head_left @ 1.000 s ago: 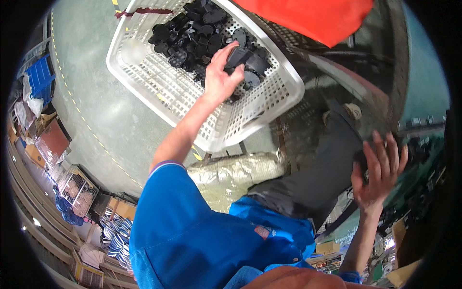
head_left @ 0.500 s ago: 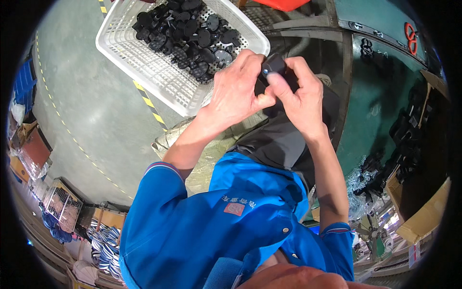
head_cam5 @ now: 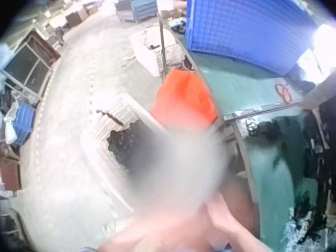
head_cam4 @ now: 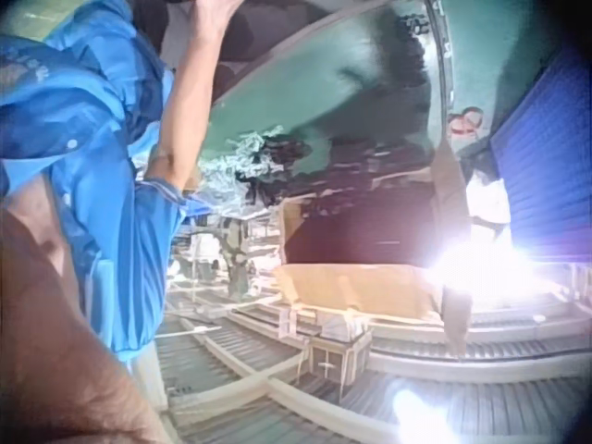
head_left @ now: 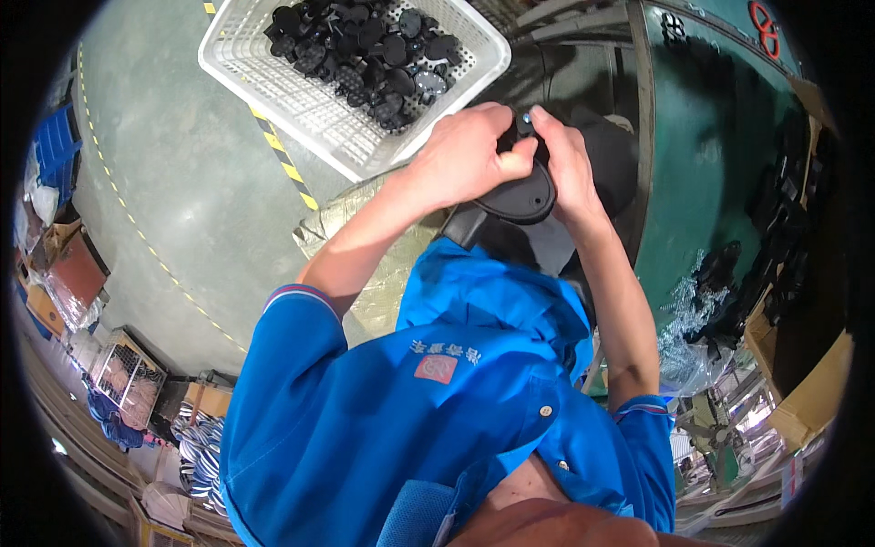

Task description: The person assembles small black plastic components by inserting screws and using a power drill to tighten them. They repeatedly pick up parts, align them, and secure them with screws before placing the finished units into a white basket.

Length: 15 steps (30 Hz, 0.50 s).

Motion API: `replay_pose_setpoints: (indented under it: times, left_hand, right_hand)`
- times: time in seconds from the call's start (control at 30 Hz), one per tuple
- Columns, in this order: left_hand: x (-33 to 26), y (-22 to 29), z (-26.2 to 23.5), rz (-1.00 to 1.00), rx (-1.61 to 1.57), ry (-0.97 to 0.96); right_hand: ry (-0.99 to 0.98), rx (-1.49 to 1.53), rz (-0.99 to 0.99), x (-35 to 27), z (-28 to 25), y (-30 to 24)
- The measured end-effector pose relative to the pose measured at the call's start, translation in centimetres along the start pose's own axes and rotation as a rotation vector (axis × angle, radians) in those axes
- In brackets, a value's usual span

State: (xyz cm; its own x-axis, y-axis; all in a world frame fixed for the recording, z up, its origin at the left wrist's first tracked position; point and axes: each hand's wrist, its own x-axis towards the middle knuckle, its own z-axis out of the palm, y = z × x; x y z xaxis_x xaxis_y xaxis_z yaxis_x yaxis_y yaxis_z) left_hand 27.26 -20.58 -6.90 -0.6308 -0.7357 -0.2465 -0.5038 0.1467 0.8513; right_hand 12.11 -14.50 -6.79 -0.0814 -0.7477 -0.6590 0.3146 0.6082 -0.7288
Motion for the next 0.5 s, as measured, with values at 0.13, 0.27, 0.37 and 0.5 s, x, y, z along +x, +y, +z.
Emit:
replay_pose_setpoints:
  times: [0.13, 0.27, 0.37, 0.5]
  left_hand:
    - [0.0, -0.6, 0.1, -0.164, -0.133, -0.155]
    - [0.0, -0.9, 0.3, -0.237, -0.175, -0.213]
    - [-0.2, -1.3, 0.5, -0.280, -0.235, -0.232]
    - [-0.1, -2.1, 0.3, -0.283, -0.215, -0.303]
  right_hand:
    - [0.072, 0.111, 0.184, -1.1, 1.0, -1.0]
    - [0.033, 0.042, 0.214, -0.3, -0.1, 1.3]
    - [0.008, -0.024, 0.256, 0.4, -0.9, 2.8]
    - [0.050, 0.089, 0.363, 0.5, 0.1, 3.1]
